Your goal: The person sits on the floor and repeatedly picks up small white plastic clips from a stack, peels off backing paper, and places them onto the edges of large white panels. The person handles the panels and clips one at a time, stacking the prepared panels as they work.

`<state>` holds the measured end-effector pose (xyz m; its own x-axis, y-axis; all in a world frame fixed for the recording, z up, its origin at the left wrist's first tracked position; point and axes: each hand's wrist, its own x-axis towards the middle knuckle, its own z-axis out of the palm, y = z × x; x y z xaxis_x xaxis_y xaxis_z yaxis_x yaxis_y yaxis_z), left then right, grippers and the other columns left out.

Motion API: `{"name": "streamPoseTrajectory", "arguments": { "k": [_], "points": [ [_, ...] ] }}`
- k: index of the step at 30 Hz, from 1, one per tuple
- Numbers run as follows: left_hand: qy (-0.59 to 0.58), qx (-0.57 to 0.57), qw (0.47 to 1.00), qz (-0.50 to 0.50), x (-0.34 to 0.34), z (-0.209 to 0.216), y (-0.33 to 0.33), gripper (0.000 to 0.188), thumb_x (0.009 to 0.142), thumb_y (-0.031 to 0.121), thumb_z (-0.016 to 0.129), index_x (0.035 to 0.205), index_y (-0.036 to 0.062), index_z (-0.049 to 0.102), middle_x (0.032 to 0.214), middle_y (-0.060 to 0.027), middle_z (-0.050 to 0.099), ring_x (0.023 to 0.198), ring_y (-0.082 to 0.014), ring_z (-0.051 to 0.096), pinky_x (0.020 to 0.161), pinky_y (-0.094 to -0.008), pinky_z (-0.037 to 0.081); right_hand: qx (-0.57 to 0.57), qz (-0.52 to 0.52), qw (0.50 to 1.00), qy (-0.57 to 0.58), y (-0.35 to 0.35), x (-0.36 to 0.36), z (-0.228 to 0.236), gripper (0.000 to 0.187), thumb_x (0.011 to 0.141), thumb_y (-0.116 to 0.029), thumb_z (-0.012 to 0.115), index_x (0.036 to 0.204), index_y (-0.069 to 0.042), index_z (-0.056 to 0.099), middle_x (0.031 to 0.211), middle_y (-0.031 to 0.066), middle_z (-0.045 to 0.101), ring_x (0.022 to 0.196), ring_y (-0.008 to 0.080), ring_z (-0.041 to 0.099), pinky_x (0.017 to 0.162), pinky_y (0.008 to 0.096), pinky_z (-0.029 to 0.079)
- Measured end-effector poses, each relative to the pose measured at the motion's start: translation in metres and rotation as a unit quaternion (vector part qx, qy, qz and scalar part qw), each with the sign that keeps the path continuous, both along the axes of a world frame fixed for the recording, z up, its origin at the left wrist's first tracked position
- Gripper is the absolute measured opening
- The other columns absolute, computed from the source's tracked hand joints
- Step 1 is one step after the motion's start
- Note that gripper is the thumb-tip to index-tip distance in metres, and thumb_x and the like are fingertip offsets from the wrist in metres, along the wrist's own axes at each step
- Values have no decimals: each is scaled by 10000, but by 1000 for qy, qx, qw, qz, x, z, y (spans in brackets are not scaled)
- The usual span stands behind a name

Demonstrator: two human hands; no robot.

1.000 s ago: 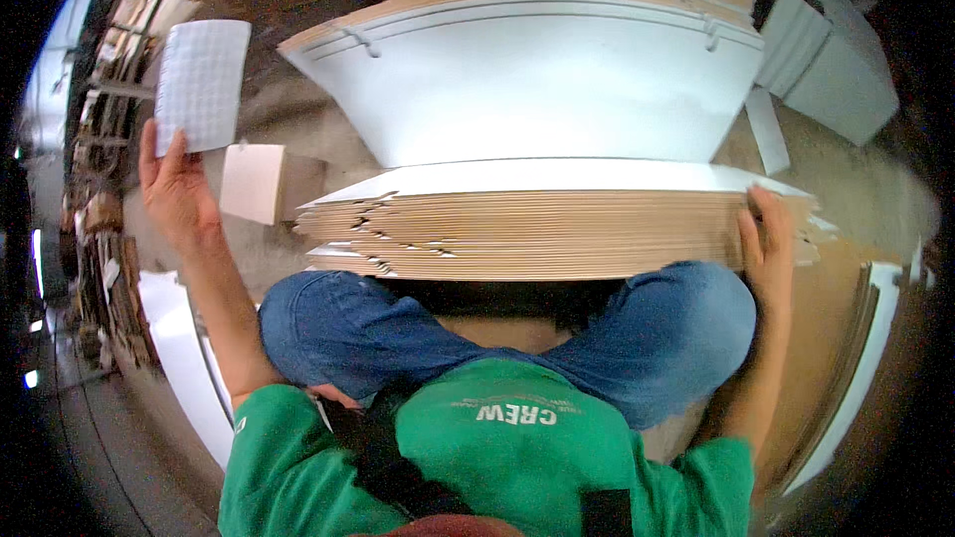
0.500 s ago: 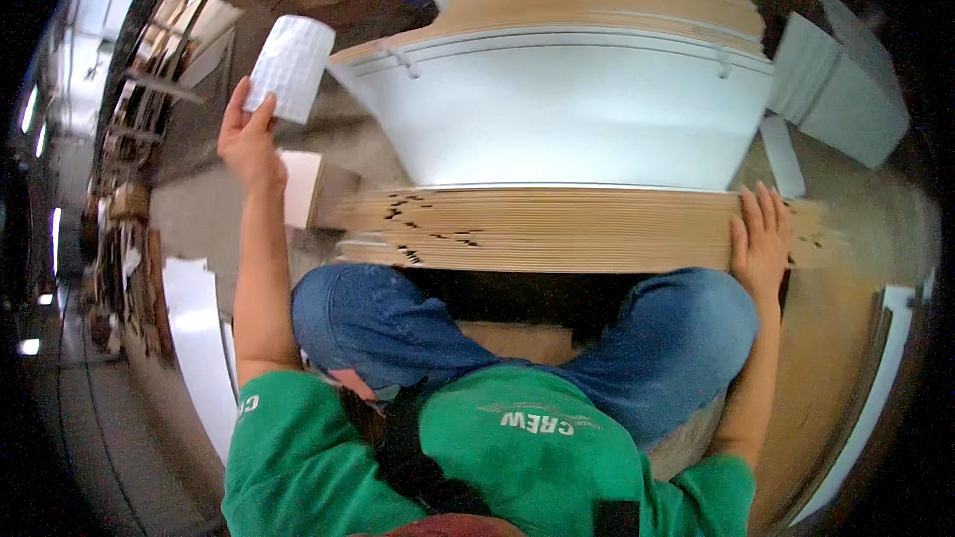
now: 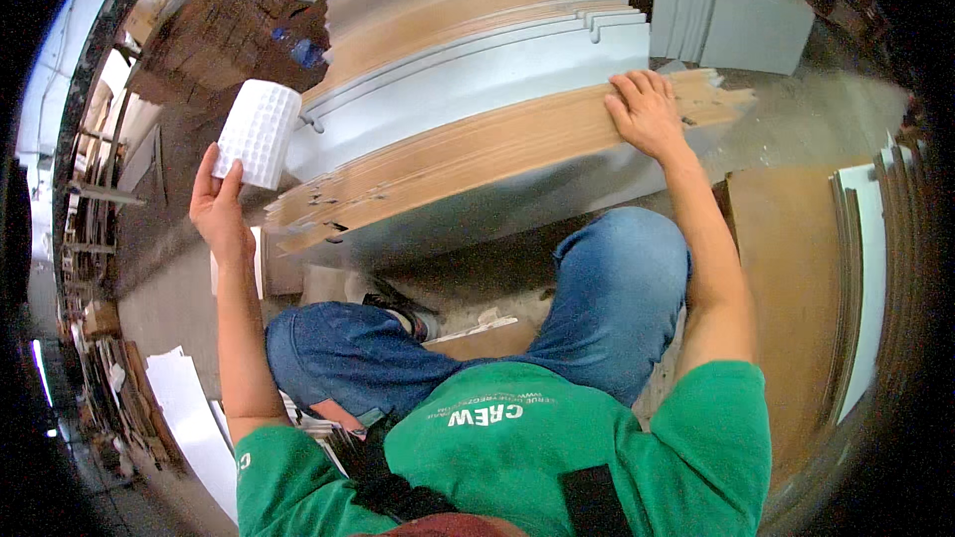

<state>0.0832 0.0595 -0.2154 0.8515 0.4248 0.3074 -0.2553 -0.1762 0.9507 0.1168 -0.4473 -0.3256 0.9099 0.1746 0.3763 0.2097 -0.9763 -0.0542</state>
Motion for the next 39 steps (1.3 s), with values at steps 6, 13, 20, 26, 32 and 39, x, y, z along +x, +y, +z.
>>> {"name": "streamPoseTrajectory", "arguments": {
  "k": [6,13,20,26,32,39],
  "points": [
    [-2,45,999,-20,-4,-3,-21,387,808,-18,572,1186,-35,490,1060,-115,588,917,-129,569,802,-248,450,1,4,1000,-13,-7,19,-11,404,848,-395,446,1120,-110,535,1146,122,512,1115,309,420,967,436,276],
    [-5,120,990,-68,-11,-1,-49,365,817,-13,566,1175,-37,501,1067,-114,581,922,-129,564,801,-253,452,-38,-11,997,71,-4,66,-11,469,851,-447,408,1173,-121,515,1174,127,510,1129,312,426,965,451,303],
    [-9,155,985,-69,-12,-8,-59,342,822,-13,563,1157,-54,507,984,-104,596,836,-110,571,741,-229,460,-28,-34,986,162,2,97,-10,477,833,-443,414,1174,-126,516,1163,141,513,1133,310,426,953,444,324],
    [-5,162,975,-151,-16,-16,-79,323,825,-8,569,1144,-36,525,1000,-98,596,854,-111,564,744,-229,456,-12,28,999,30,2,93,-24,470,840,-459,407,1160,-140,535,1146,160,522,1107,320,448,971,410,325],
    [-73,251,903,-342,4,-21,-168,300,778,-18,604,1073,37,599,1022,-114,623,911,-158,592,768,-268,479,657,123,673,316,20,-2,-3,621,878,-559,330,1203,-57,499,1221,131,503,1138,258,451,977,377,325],
    [139,139,766,-612,1,-69,-284,570,742,-78,589,1267,83,437,1168,-103,531,943,-159,566,766,-274,484,845,16,496,199,-1,-96,-13,392,885,-284,511,1136,17,505,1087,114,576,1026,191,537,898,339,429]
  ]
}}
